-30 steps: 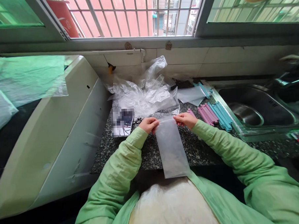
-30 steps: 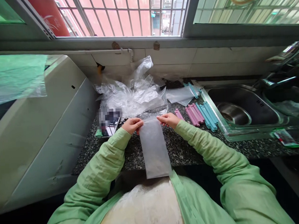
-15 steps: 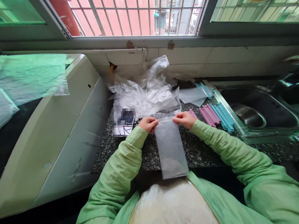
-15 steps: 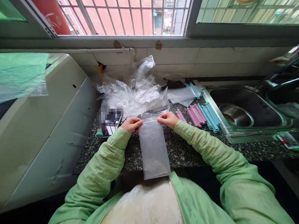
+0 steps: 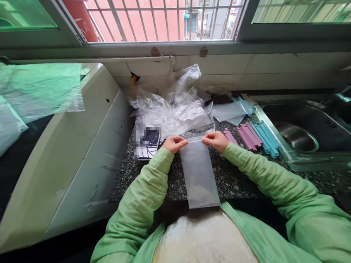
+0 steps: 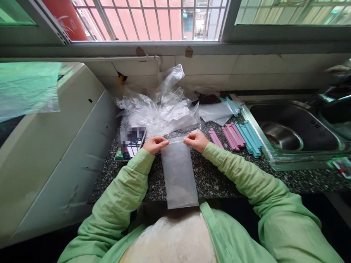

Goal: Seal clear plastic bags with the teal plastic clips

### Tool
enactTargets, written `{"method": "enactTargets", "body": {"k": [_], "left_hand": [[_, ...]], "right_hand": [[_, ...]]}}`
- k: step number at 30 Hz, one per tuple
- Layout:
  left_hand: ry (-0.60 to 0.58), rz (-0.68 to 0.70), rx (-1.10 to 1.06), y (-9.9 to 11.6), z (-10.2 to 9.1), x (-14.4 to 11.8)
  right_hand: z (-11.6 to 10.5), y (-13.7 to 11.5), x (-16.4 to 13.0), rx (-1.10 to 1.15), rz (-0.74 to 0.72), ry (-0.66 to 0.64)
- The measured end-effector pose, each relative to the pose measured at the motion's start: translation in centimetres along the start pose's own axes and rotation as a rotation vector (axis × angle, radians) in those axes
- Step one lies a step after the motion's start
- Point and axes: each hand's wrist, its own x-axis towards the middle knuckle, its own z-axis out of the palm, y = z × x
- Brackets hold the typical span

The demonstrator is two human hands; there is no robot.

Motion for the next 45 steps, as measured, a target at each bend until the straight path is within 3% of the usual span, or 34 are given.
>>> {"method": "enactTargets", "body": {"k": [7,14,21,36,45], "left_hand": [[0.029,0.031,-0.024,-0.4,0.2,0.2],[-0.022,0.032,-0.050,0.5,0.6,-0.6],[-0.071,0.052,-0.048,0.5,1.3,-0.9],[-0.060,-0.005,-0.085,0.5,1.4,-0.7],[-0.029,0.049,-0.113,0.3,1.6,-0.7]], "right_hand": [[0.0,-0.1,-0.1,-0.039,-0.016,-0.011],[-1.5,0.0,0.4,-0.026,0.067,-0.281],[-1.0,-0.2,0.7,-0.055,0.084,-0.342],[-0.8,-0.3,0.5,-0.280,-0.115,-0.297],[-1.3,-0.2,0.4,-0.262,-0.106,-0.285]]}}
